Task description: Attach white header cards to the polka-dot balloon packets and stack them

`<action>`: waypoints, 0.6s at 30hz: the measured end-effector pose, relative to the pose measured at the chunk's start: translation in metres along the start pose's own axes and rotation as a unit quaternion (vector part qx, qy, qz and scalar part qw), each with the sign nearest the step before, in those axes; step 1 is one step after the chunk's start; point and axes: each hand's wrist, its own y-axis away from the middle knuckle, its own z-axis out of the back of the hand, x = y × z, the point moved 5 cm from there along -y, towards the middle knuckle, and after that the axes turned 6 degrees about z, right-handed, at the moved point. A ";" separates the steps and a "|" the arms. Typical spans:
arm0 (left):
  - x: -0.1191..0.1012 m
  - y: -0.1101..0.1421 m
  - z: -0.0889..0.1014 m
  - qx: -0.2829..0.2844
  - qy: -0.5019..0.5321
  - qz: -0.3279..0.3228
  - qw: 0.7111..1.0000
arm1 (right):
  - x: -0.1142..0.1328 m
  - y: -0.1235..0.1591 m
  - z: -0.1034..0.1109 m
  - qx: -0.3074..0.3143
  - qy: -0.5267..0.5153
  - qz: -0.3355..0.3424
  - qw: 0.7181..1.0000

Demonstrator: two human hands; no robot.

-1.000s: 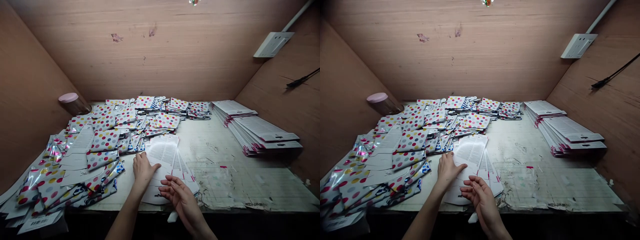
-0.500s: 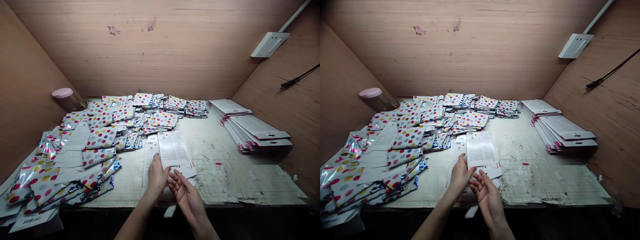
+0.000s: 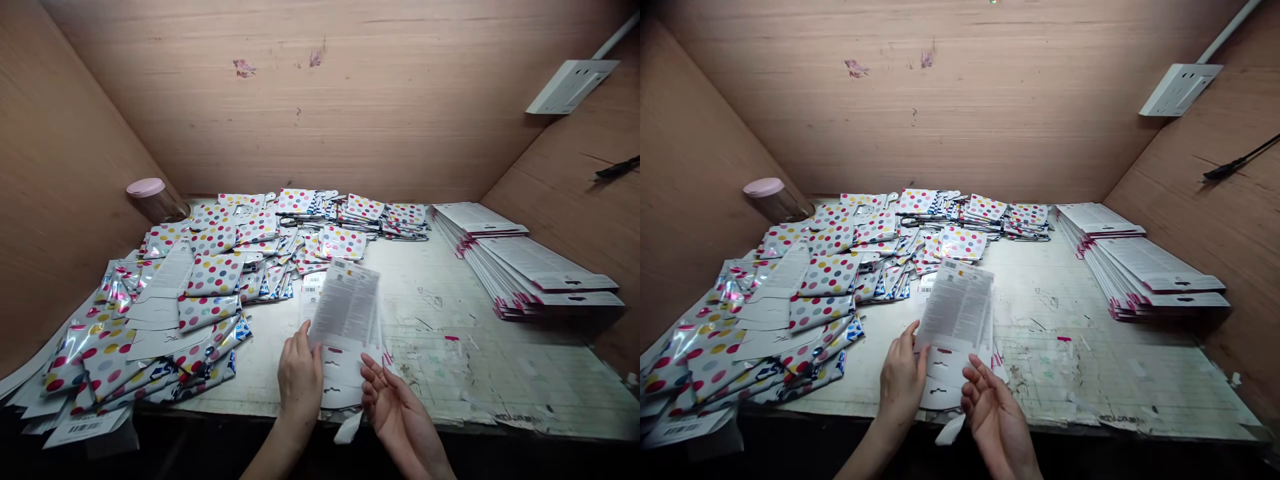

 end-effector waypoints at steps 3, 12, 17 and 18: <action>-0.003 -0.001 0.010 0.020 0.149 0.022 0.988 | -0.013 0.004 -0.011 0.043 0.033 -0.022 0.998; 0.006 0.028 -0.002 0.028 0.283 0.068 0.956 | -0.014 -0.003 -0.041 0.064 -0.051 -0.003 0.997; 0.034 0.039 -0.012 0.055 0.168 0.121 0.977 | -0.020 -0.002 -0.046 0.082 0.002 0.024 0.996; 0.035 0.042 -0.013 0.075 0.176 0.122 0.974 | -0.020 0.000 -0.045 0.074 0.028 0.043 0.996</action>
